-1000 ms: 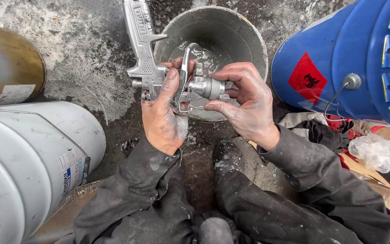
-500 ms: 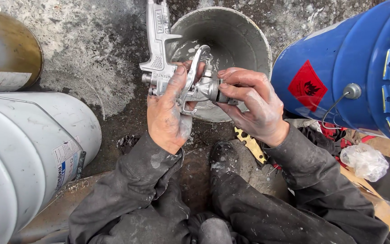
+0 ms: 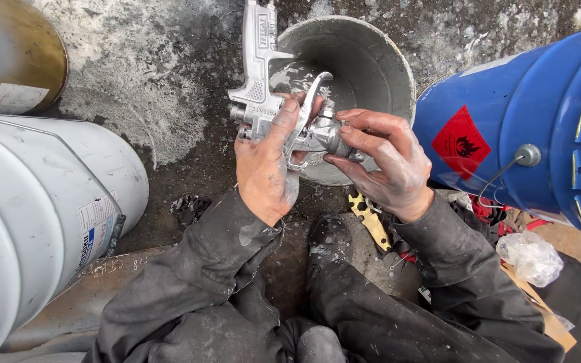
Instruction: Cleaning and assembling a paint spray gun in a bucket of solvent.
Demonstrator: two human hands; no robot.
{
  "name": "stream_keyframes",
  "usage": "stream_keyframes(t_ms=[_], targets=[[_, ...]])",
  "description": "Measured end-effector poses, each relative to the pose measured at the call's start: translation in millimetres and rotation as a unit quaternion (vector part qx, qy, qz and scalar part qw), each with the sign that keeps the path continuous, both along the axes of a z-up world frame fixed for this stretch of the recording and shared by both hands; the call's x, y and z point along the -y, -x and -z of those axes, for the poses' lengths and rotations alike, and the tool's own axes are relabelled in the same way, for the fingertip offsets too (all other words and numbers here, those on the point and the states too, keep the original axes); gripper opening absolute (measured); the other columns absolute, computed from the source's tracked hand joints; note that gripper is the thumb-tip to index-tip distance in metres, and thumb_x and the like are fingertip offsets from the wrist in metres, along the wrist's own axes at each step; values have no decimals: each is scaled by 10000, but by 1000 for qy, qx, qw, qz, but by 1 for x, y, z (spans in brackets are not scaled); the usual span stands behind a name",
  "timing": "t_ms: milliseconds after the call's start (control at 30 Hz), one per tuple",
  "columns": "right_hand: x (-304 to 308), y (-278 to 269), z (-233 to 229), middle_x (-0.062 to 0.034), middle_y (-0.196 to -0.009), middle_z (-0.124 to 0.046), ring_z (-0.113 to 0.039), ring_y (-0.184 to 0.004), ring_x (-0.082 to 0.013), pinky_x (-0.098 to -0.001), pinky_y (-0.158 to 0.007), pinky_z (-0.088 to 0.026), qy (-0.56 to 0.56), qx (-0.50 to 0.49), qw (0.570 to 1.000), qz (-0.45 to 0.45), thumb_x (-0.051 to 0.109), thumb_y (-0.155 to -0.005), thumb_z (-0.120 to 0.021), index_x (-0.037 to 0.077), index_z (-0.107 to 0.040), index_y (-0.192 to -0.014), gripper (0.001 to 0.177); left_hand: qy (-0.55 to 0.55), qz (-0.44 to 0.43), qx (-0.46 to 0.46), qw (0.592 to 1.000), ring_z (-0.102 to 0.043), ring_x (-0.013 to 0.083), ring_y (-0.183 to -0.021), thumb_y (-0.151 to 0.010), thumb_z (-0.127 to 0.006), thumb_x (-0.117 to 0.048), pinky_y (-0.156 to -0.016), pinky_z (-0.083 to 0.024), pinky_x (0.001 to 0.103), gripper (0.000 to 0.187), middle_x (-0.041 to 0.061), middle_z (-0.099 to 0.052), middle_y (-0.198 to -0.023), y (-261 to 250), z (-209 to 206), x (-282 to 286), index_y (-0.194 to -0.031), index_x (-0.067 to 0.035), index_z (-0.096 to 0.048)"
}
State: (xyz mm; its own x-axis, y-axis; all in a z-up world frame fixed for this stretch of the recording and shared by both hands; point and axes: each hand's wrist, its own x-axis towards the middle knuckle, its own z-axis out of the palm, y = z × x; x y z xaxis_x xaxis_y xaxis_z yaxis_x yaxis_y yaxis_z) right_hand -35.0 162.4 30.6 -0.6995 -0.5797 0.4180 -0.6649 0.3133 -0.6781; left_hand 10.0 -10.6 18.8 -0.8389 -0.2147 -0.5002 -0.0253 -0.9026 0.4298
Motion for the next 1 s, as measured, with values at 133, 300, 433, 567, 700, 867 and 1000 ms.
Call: stream_keyframes(t_ms=[133, 300, 433, 567, 700, 867, 1000], targets=[[-2, -2, 3, -172, -1232, -578, -707, -1159, -397, -485, -995, -657, -13, -19, 1000, 4, 25, -817, -946, -1, -629, -1173, 477, 19, 30, 36, 999, -748, 212, -902, -919, -714, -104, -682, -588, 257, 329, 189, -768, -1097, 1, -8, 4, -1218, 29, -682], [3, -4, -5, -207, -1112, -685, -671, -943, -276, -366, -818, -589, -57, 7, 996, 70, 138, -774, -948, -65, -684, -1109, 472, 26, 16, 28, 999, -750, 240, -1039, -911, -724, -44, -762, -598, 291, 298, 150, -752, -1145, 1, -9, 2, -1199, 24, -688], [7, -7, -5, -152, -945, -677, -579, -729, -207, -317, -644, -460, -60, 96, 988, 106, 124, -878, -765, -64, -683, -1030, 256, 17, 8, -34, 999, -739, 269, -1072, -953, -691, 2, -868, -634, 346, 276, 153, -730, -1161, -1, -2, -1, -1225, 37, -656], [0, -5, 1, -58, -640, -600, -627, -440, -145, -241, -394, -513, 54, 483, 867, 113, 577, -989, -408, -8, -608, -902, 625, 30, 40, -7, 999, -746, 234, -1021, -941, -704, -53, -751, -627, 305, 287, 162, -750, -1145, 0, -5, 0, -1220, -6, -655], [-8, -2, -7, -186, -1426, -490, -658, -1153, -290, -362, -819, -634, 20, 295, 954, 42, 484, -746, -809, 83, -314, -1481, 973, 18, 41, -30, 999, -729, 251, -1076, -957, -672, -28, -906, -617, 361, 278, 193, -742, -1165, -1, -3, 1, -1231, 19, -661], [-12, 3, 4, -100, -898, -585, -525, -755, -168, -283, -608, -458, -48, 208, 975, 66, 190, -937, -635, -30, -640, -1043, 244, 30, 26, -32, 999, -730, 264, -1111, -957, -666, -8, -882, -611, 342, 251, 139, -732, -1176, 3, 4, -2, -1206, -19, -635], [-7, 6, -5, -218, -1217, -614, -673, -1012, -272, -348, -742, -597, -43, 264, 963, 35, 422, -878, -646, -20, -447, -1401, 714, 24, 27, -26, 999, -737, 267, -1094, -944, -684, -25, -921, -629, 359, 285, 187, -755, -1149, 0, 6, 1, -1225, 14, -657]])
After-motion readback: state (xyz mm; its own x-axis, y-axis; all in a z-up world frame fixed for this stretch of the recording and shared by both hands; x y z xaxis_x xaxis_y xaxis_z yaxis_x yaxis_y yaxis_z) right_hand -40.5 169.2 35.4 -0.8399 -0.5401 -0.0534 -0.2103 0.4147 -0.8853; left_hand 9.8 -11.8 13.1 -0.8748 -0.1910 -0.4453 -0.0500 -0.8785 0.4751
